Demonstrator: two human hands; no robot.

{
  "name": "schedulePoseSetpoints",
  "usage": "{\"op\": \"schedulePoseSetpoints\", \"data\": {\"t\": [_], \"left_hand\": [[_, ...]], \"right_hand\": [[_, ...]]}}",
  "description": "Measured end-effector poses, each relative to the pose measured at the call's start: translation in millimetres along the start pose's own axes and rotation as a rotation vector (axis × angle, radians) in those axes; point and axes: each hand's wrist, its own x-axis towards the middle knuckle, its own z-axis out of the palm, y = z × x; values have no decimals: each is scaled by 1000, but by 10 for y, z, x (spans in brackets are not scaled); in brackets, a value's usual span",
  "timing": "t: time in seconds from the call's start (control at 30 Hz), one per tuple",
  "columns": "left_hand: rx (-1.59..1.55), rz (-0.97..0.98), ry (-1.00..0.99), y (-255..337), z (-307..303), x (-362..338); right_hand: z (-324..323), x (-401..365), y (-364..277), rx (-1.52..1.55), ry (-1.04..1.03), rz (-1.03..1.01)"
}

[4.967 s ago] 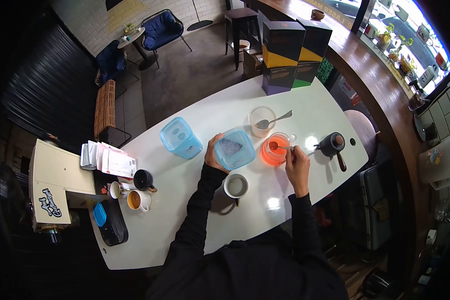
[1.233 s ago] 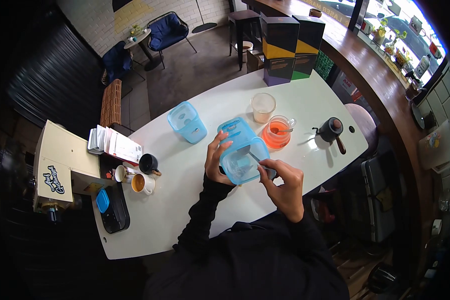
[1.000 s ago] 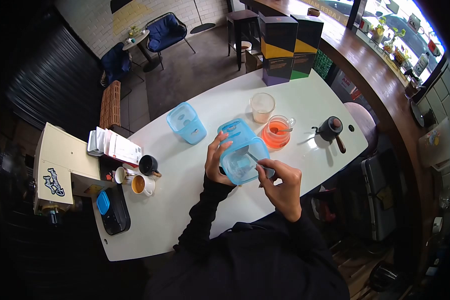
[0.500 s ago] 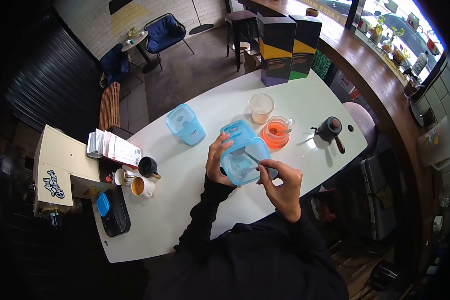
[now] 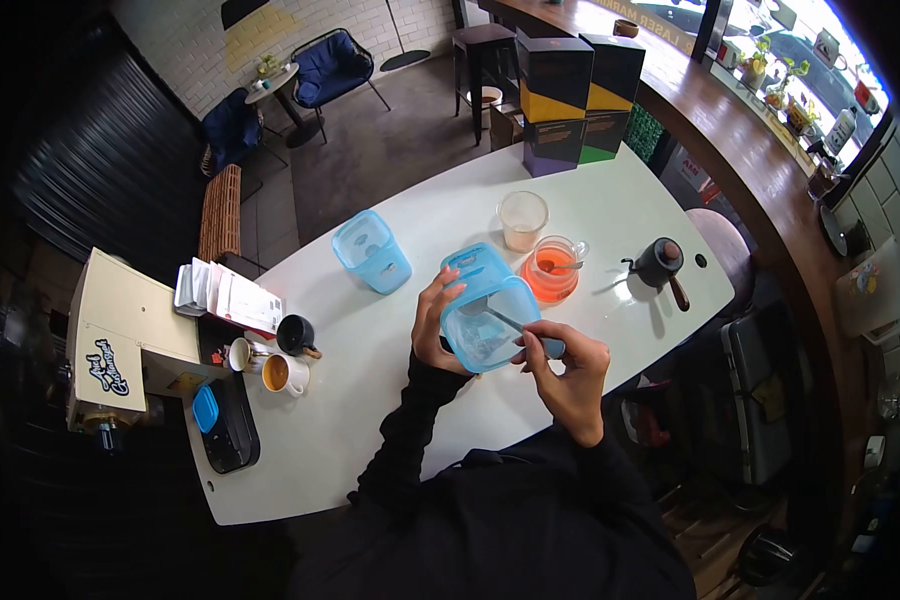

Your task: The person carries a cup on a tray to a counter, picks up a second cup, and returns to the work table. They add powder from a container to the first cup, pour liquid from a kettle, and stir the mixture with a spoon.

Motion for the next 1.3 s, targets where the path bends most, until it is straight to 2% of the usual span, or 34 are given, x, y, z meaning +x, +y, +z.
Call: {"op": "schedulePoseSetpoints", "data": {"t": [1.3], "left_hand": [[21,-8,4,-34,3,-8]], "right_hand": [[-33,13,-54,127,15,71]]}}
